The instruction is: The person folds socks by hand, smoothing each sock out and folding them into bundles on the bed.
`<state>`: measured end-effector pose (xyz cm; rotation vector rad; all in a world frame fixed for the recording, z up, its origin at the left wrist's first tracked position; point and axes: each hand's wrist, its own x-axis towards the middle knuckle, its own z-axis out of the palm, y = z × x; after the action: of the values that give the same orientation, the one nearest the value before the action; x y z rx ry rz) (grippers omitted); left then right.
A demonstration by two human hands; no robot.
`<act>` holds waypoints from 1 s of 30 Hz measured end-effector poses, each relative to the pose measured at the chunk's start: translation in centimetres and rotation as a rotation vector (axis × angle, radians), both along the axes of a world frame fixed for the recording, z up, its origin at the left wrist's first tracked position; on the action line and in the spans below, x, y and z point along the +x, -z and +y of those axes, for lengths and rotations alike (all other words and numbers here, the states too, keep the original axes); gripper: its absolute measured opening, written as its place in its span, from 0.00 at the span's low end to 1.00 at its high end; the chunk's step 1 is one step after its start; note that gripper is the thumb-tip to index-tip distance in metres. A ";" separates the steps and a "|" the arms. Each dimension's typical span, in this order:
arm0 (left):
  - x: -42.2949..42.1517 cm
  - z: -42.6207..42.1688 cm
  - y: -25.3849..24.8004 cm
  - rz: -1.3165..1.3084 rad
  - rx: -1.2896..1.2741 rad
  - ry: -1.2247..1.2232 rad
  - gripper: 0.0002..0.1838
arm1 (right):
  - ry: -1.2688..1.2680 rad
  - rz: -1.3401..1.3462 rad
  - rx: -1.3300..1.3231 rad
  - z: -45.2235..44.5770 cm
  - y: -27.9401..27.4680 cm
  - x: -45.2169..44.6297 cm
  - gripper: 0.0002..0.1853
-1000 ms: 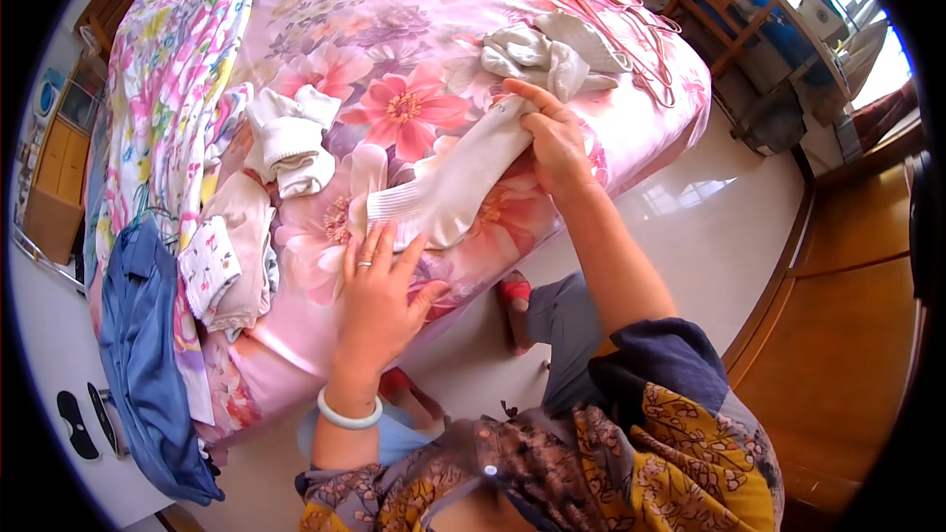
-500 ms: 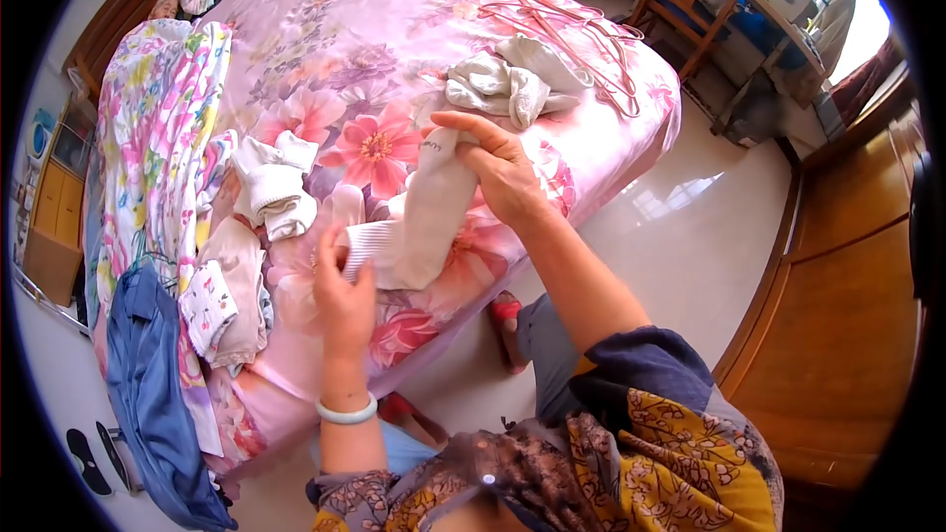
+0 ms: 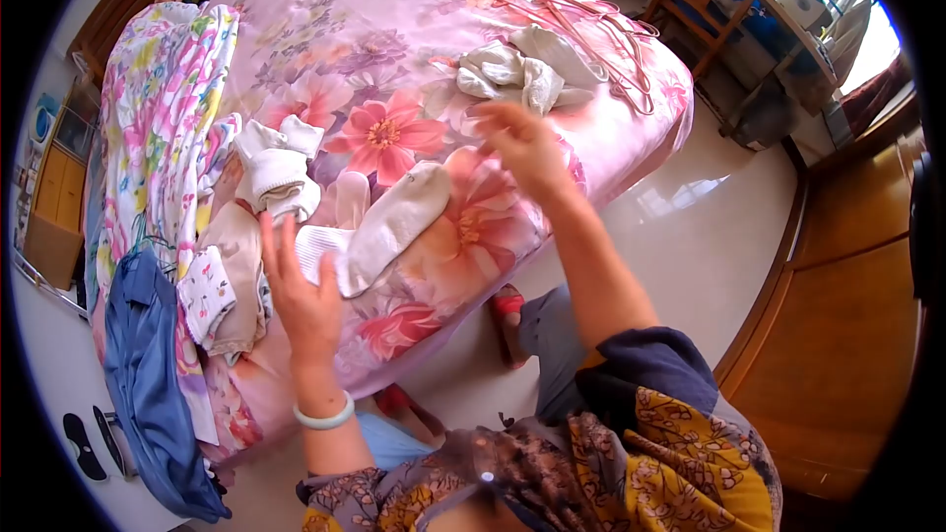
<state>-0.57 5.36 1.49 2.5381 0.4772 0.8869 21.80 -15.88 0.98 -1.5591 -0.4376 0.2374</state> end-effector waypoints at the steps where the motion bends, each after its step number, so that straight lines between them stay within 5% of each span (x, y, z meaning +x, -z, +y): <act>1: 0.2 -0.7 0.0 0.049 0.031 0.078 0.33 | 0.081 -0.015 0.098 -1.1 -0.3 1.1 0.13; 6: 0.7 -3.3 2.4 0.471 0.239 0.355 0.45 | 0.426 0.049 0.434 -6.6 0.5 5.7 0.13; 13: 0.5 -3.5 2.0 0.466 0.217 0.357 0.44 | 0.563 0.001 0.326 -9.4 -0.9 9.2 0.12; 17: 0.3 -3.5 1.8 0.448 0.196 0.359 0.43 | 0.599 -0.312 -0.241 -8.5 -2.8 14.0 0.18; 22: 0.4 -3.5 1.8 0.405 0.188 0.355 0.41 | 0.295 -0.493 -1.226 -6.9 0.3 20.9 0.21; 26: 0.2 -3.3 1.9 0.386 0.175 0.353 0.41 | 0.361 -0.880 -1.077 -8.9 4.7 26.7 0.18; 28: 0.2 -3.2 1.9 0.377 0.170 0.356 0.40 | 0.474 -0.606 -0.460 -7.1 -2.5 18.6 0.13; 30: 0.1 -3.2 1.6 0.355 0.158 0.361 0.38 | 0.501 -0.762 -0.439 -6.5 -6.6 15.1 0.13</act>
<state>-0.47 2.15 -0.12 2.8127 0.0387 0.3561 36.86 -22.42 7.54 -2.1131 -0.5836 -0.7169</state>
